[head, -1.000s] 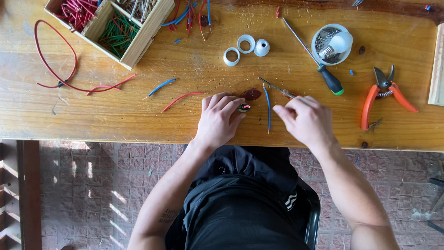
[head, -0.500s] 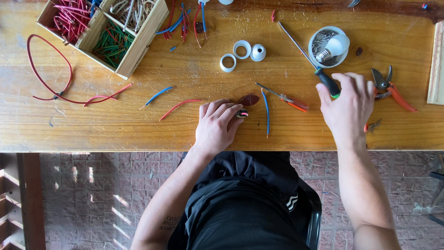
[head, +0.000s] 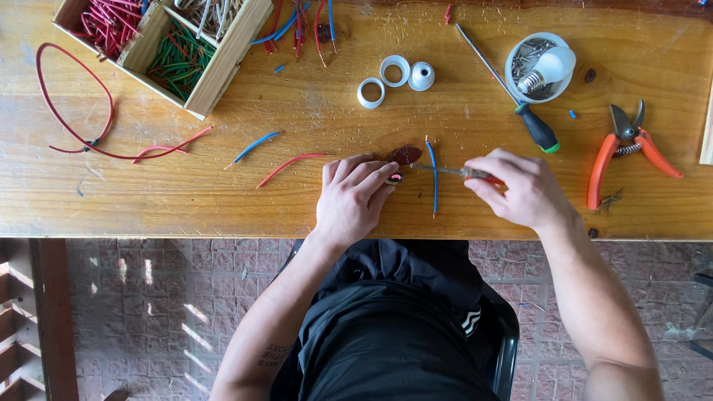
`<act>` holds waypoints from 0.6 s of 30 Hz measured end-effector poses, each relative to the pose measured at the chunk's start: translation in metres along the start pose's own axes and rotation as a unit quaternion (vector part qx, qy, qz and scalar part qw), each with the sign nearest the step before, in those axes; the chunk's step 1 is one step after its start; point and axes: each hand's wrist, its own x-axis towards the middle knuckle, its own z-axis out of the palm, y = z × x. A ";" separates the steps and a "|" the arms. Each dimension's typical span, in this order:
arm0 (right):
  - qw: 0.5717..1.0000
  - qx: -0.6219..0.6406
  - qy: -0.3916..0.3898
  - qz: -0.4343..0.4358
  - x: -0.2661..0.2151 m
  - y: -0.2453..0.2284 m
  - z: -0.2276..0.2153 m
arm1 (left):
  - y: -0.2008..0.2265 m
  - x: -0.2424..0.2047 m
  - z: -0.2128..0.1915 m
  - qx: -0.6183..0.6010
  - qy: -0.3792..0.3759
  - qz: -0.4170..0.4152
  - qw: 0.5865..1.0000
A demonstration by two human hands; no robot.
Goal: The person strips the ends of red and blue wires, then uses a screwdriver to attach them to a lightbulb socket. They secure the connections and assemble the socket housing around the wires.
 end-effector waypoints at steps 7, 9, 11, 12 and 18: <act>0.999 -0.018 -0.041 -0.018 -0.013 0.012 0.008 | -0.001 0.001 -0.002 0.004 -0.010 0.000 1.000; 0.999 -0.008 -0.042 -0.010 -0.015 0.015 0.010 | 0.000 0.001 -0.003 0.001 -0.012 -0.002 1.000; 0.999 -0.006 -0.037 -0.012 -0.014 0.014 0.012 | 0.000 0.002 -0.003 0.004 -0.013 -0.001 1.000; 0.999 -0.005 -0.032 -0.013 -0.013 0.014 0.013 | 0.000 0.002 -0.003 0.006 -0.014 0.000 1.000; 0.999 0.002 -0.039 -0.011 -0.016 0.022 0.017 | 0.000 0.001 -0.002 -0.001 -0.015 -0.003 1.000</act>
